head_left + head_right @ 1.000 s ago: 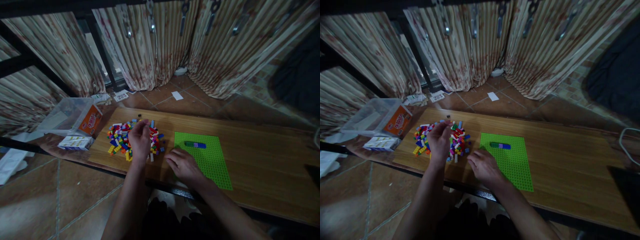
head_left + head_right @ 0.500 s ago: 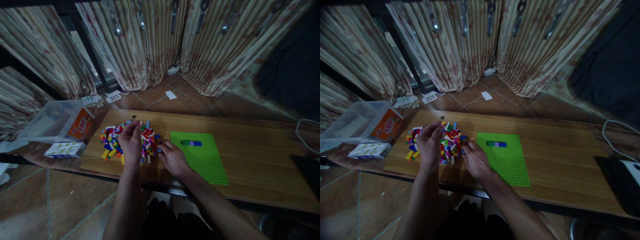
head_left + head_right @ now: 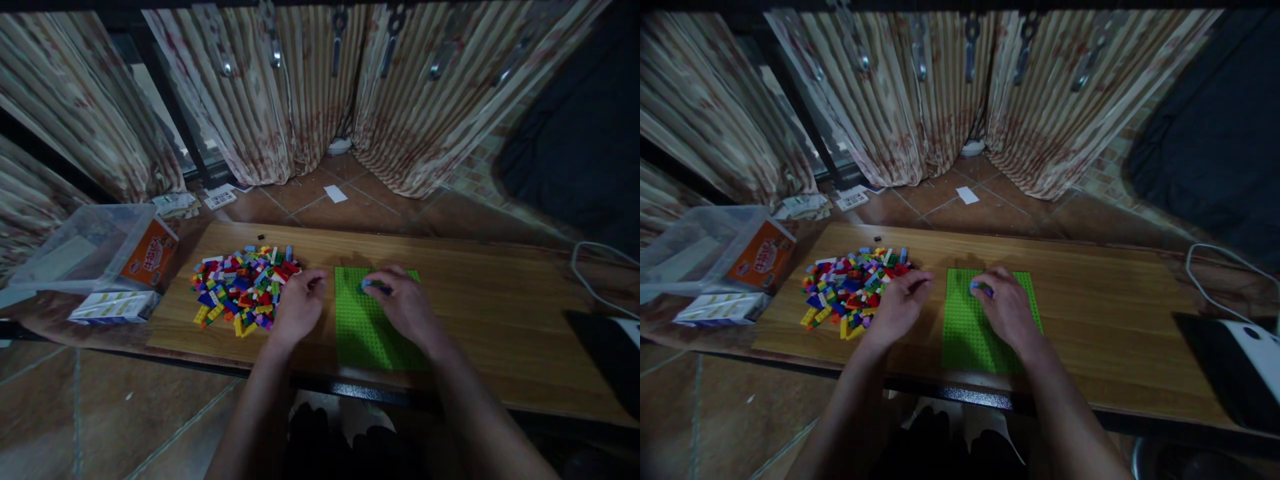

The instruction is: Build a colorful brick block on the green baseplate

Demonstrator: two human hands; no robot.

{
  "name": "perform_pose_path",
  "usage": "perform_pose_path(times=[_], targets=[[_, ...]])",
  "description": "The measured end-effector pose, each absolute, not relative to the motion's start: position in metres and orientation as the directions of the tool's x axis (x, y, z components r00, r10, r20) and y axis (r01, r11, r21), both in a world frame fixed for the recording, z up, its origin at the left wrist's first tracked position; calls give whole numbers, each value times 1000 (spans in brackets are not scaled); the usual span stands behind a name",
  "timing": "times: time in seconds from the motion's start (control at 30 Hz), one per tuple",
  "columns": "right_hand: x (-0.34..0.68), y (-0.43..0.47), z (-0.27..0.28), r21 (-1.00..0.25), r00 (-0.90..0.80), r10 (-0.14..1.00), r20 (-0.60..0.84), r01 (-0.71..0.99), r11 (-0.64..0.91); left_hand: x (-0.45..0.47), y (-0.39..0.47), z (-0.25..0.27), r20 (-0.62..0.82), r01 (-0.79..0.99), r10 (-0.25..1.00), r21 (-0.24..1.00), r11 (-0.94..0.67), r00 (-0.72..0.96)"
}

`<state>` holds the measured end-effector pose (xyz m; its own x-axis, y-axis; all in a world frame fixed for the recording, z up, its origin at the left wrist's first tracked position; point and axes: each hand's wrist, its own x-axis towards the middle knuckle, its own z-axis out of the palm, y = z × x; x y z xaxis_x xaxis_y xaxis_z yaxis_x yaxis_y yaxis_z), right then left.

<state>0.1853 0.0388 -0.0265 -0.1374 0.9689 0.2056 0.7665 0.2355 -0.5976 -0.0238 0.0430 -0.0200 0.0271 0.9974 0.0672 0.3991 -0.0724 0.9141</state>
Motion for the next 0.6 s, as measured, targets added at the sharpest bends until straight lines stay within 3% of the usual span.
perform_pose_path(times=[0.23, 0.6], targets=[[203, 43, -40, -551, -249, 946, 209, 769, 324, 9, 32, -31, -92, 600, 965, 796, -78, 247], [190, 44, -46, -540, -184, 964, 193, 800, 261, 17, 28, -31, -110, 666, 947, 735, -126, 300]])
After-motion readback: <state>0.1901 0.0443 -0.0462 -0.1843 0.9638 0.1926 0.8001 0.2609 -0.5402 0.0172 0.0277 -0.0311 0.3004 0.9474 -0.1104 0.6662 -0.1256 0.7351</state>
